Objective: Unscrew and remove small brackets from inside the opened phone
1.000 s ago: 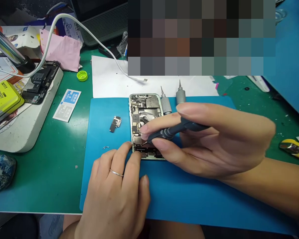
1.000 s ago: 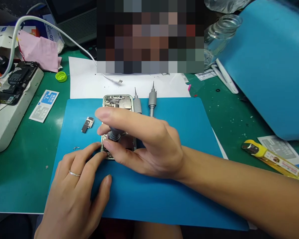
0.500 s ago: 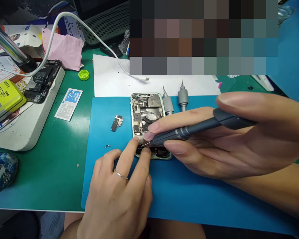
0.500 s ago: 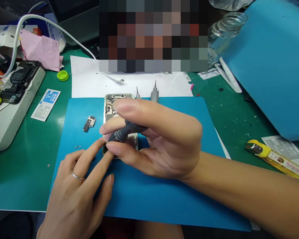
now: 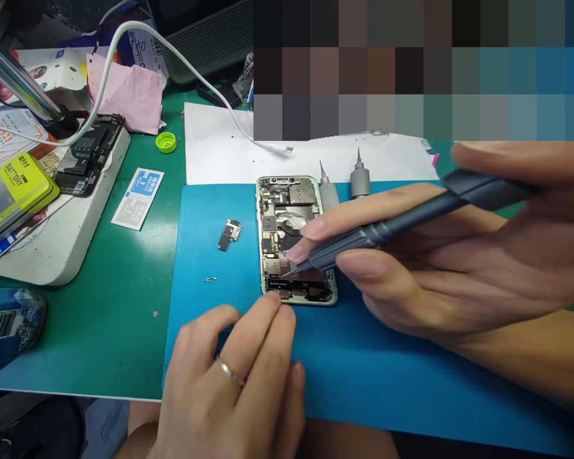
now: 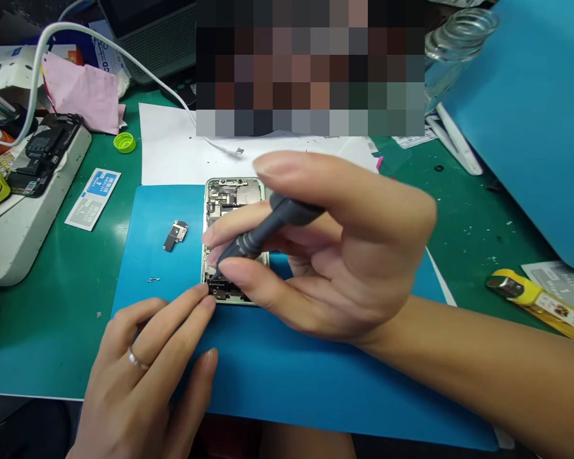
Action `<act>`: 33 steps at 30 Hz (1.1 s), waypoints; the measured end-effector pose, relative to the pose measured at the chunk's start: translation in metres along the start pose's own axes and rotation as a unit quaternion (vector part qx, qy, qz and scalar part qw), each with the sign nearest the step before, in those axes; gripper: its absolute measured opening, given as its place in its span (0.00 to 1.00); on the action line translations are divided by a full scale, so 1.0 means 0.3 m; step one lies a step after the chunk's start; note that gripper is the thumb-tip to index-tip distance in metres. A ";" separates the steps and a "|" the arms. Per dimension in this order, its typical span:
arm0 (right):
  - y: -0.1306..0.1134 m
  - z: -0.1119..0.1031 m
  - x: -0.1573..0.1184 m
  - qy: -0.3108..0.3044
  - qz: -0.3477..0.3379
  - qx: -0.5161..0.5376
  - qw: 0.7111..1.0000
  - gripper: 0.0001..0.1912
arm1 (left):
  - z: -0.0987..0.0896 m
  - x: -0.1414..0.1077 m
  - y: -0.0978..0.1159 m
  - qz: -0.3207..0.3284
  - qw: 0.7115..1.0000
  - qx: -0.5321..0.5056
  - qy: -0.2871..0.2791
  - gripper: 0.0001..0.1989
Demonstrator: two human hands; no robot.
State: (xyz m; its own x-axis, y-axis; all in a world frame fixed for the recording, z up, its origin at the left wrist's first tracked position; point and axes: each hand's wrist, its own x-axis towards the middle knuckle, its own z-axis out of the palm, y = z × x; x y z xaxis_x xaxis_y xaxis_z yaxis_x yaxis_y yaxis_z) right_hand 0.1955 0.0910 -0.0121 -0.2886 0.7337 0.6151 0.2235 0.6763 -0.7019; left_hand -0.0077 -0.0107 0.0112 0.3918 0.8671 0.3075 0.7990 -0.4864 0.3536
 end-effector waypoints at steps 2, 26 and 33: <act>-0.012 0.010 0.016 0.037 -0.019 0.012 0.999 0.14 | -0.023 -0.023 0.007 -0.015 1.000 -0.010 0.005 0.20; -0.016 0.036 0.051 0.087 -0.069 0.014 0.994 0.37 | 0.014 0.028 -0.023 -0.003 0.999 0.023 -0.025 0.21; -0.005 -0.008 0.058 -0.015 -0.142 0.011 0.990 0.44 | 0.030 0.028 -0.035 0.015 0.999 0.031 -0.021 0.23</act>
State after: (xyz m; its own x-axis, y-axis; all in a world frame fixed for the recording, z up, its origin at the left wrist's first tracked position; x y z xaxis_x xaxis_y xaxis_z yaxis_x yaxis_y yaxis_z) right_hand 0.1924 0.1028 0.0006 -0.3647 0.5119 0.7778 0.1087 0.8530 -0.5104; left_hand -0.0086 0.0028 0.0021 0.4340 0.8566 0.2791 0.8131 -0.5058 0.2881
